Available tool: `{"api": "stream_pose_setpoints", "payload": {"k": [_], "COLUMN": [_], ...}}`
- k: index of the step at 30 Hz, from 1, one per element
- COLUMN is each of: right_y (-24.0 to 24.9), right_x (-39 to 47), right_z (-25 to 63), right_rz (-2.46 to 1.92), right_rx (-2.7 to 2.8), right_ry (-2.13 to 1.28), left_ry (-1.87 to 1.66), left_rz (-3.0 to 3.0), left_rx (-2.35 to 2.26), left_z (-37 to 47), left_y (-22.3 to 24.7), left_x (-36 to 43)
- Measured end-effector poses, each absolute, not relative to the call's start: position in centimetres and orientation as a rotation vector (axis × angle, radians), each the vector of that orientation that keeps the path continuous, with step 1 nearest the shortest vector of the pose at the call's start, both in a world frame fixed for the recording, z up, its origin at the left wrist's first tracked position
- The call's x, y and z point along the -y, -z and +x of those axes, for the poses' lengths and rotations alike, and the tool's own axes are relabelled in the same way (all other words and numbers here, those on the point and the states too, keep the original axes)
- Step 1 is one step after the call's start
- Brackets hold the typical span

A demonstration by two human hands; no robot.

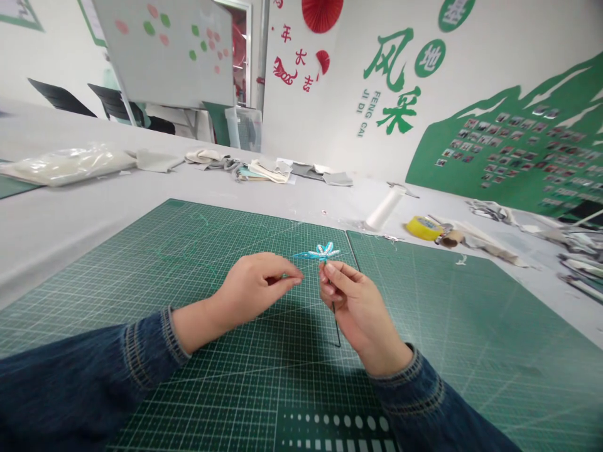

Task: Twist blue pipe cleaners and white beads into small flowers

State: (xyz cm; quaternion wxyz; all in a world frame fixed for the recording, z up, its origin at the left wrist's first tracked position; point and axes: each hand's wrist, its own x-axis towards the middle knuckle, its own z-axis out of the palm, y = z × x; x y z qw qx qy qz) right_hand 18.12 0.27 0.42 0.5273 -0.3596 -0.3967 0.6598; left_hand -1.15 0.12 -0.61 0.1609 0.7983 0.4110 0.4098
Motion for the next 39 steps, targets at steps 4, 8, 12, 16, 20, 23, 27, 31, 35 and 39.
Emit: {"api": "stream_pose_setpoints", "payload": {"k": [4, 8, 12, 16, 20, 23, 27, 31, 35, 39], "right_y": [-0.5, -0.3, -0.1, -0.2, -0.6, -0.6, -0.2, 0.0, -0.2, -0.5], "right_x": [-0.3, -0.2, -0.2, 0.0, 0.6, 1.1, 1.4, 1.3, 1.3, 1.3], "right_z": [18.0, 18.0, 18.1, 18.4, 18.4, 18.3, 18.3, 18.3, 18.4, 18.5], "right_rz": [-0.872, -0.930, -1.014, -1.129, -1.193, -1.081, -1.000, -0.931, -0.819, -0.739], "right_rx": [0.943, 1.034, 1.172, 1.365, 1.657, 1.888, 2.077, 2.223, 2.291, 2.275], "right_ry": [-1.577, -1.448, -1.269, -1.083, -0.636, -0.280, 0.030, 0.193, 0.137, -0.006], "left_ry": [-1.261, -1.279, -1.312, -1.311, -1.331, -1.341, -1.322, -1.282, -1.235, -1.037], "left_rz": [3.047, 3.320, 3.403, 3.419, 3.405, 3.413, 3.467, 3.308, 2.711, 2.164], "left_rx": [-1.040, -0.986, -0.950, -0.945, -0.926, -0.912, -0.884, -1.048, -1.315, -1.335], "left_z": [-1.7, -1.7, -1.7, -1.7, -1.8, -1.7, -1.7, -1.9, -2.2, -2.7], "left_y": [0.1, -0.8, -1.8, -2.4, -2.8, -3.1, -3.2, -2.6, -2.1, -2.3], "left_x": [0.8, 1.3, 1.8, 2.0, 2.1, 2.3, 2.4, 1.8, 0.6, -0.6]}}
